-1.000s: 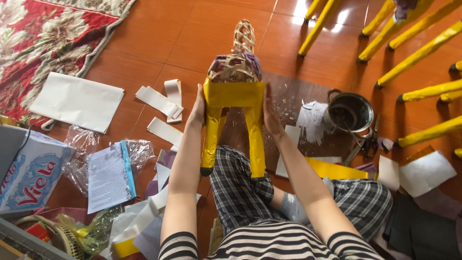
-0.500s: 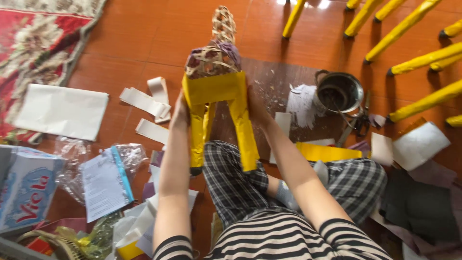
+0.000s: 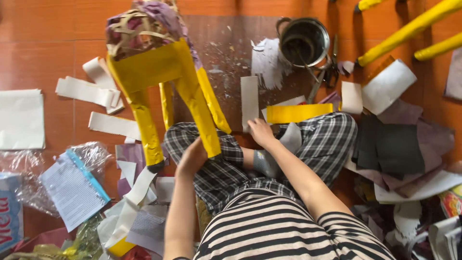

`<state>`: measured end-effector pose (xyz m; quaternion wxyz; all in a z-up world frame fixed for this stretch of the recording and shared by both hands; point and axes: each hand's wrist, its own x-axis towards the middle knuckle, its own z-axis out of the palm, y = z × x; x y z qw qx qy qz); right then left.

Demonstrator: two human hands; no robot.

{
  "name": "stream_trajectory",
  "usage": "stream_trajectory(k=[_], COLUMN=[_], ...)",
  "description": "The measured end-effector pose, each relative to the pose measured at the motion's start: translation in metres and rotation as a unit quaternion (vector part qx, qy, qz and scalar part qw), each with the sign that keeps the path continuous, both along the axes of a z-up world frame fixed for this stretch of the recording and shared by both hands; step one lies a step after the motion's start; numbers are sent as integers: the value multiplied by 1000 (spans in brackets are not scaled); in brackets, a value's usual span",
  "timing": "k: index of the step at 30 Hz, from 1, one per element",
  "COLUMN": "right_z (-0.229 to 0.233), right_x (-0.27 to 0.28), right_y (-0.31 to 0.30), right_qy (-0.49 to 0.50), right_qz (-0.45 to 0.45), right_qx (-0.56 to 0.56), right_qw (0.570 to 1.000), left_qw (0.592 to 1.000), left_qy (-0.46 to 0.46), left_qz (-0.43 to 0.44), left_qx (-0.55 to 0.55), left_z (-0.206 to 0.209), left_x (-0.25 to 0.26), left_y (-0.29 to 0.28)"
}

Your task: Applying paper-mache strips to a craft frame to create a decorative object

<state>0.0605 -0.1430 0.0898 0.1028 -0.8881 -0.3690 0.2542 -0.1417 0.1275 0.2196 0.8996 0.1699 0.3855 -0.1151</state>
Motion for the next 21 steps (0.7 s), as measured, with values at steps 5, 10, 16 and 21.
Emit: stream_trajectory(k=[5,10,16,21], right_z=[-12,68,107,95], right_x=[5,-15,109,237], right_y=[17,6,17,4], right_qy=[-26,-35,-306,-250], right_qz=[-15,-13,-108,-234], right_qx=[94,154,178,-52], right_qw=[995,987,929,938], left_qw=[999,985,964,966], left_qy=[-27,18,10,-2], left_qz=[24,-36,-29,-26], left_qx=[24,169,263,259], left_z=[-127,-110,-120,-113], left_x=[77,123,120,117], left_y=[-94,-118,-121,-120])
